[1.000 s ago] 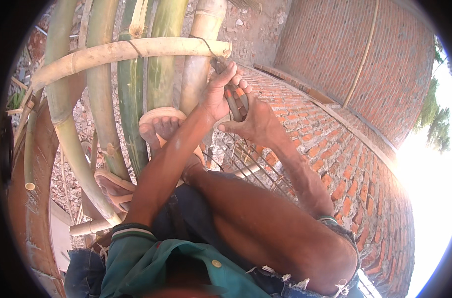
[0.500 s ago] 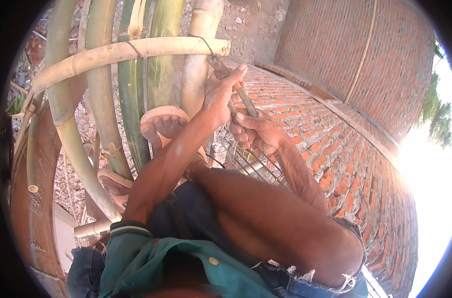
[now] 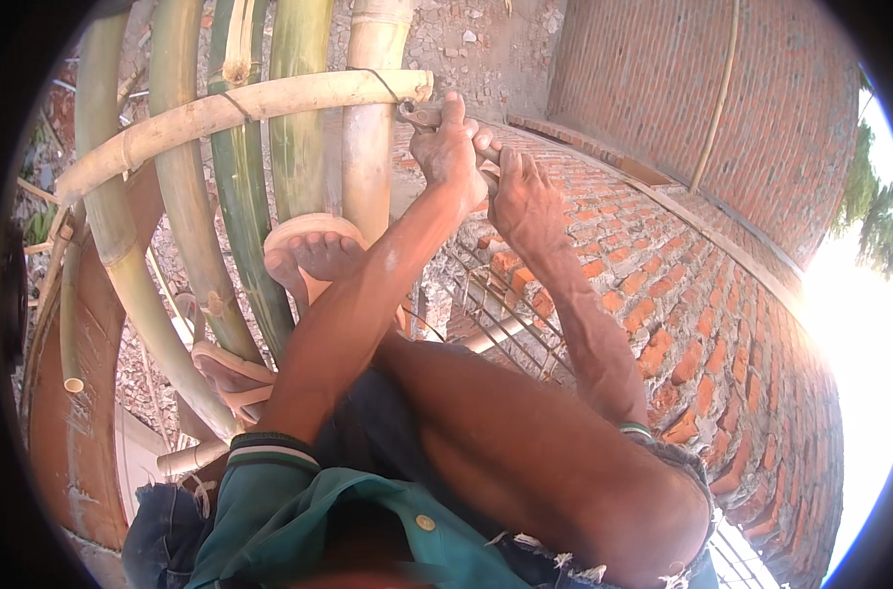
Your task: The person secures bamboo poles together using wire and a metal tool. They wrap the wire around the poles and tighten it repeatedly to fasten the structure.
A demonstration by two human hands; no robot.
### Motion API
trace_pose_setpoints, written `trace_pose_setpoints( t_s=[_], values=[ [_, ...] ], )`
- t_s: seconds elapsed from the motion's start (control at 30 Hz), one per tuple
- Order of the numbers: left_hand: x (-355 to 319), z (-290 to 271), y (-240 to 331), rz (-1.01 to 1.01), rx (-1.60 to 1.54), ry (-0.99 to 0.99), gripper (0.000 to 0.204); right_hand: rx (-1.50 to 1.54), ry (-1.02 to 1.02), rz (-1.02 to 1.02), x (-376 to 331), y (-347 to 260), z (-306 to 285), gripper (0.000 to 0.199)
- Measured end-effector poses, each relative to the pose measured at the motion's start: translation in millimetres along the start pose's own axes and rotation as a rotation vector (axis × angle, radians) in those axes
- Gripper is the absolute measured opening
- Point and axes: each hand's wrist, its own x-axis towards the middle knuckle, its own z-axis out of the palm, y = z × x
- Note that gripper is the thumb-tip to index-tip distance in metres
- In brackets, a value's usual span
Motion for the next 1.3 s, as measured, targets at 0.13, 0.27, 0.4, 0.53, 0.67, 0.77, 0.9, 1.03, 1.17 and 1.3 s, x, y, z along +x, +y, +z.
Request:
trace_pose_setpoints(
  t_s=[0.13,0.27,0.4,0.53,0.67,0.77,0.9,1.03,1.17,1.3],
  values=[
    [5.2,11.0,-13.2,0.071,-0.058,0.060,0.027,0.019,-0.051,-0.105,24.8,37.9,3.8,0.039],
    [-2.1,-19.3,2.3,0.030,0.201,-0.089,0.029,0.167,-0.174,-0.047,15.7,28.9,0.5,0.040],
    [-7.5,-52.8,26.9,-0.077,0.279,-0.352,0.040,0.885,-0.842,0.370,8.3,13.2,-7.6,0.029],
    [-6.9,-45.6,28.3,-0.245,0.079,-0.350,0.044,1.374,-1.021,0.484,10.5,0.8,-26.5,0.028],
    [-6.9,-32.5,23.6,-0.193,0.055,-0.268,0.043,0.282,-0.383,0.096,-6.1,-32.2,-35.0,0.046],
    [-8.2,-25.7,17.4,-0.141,0.030,-0.201,0.041,-0.104,0.184,-0.047,-29.9,-55.5,-20.0,0.050],
    [-3.8,-13.9,9.5,-0.117,0.177,0.006,0.039,-0.010,0.053,0.069,-23.7,-34.5,4.5,0.036],
    [1.6,-6.2,0.4,0.028,0.147,-0.010,0.039,0.114,0.121,-0.039,-10.4,-3.4,12.5,0.032],
    [4.9,-7.8,-1.2,0.049,0.168,-0.008,0.037,0.134,-0.084,0.054,-10.9,2.3,12.1,0.051],
    [9.4,-5.3,-7.7,0.089,0.102,0.071,0.031,0.163,0.056,-0.019,-5.2,11.7,22.4,0.047]
  ],
)
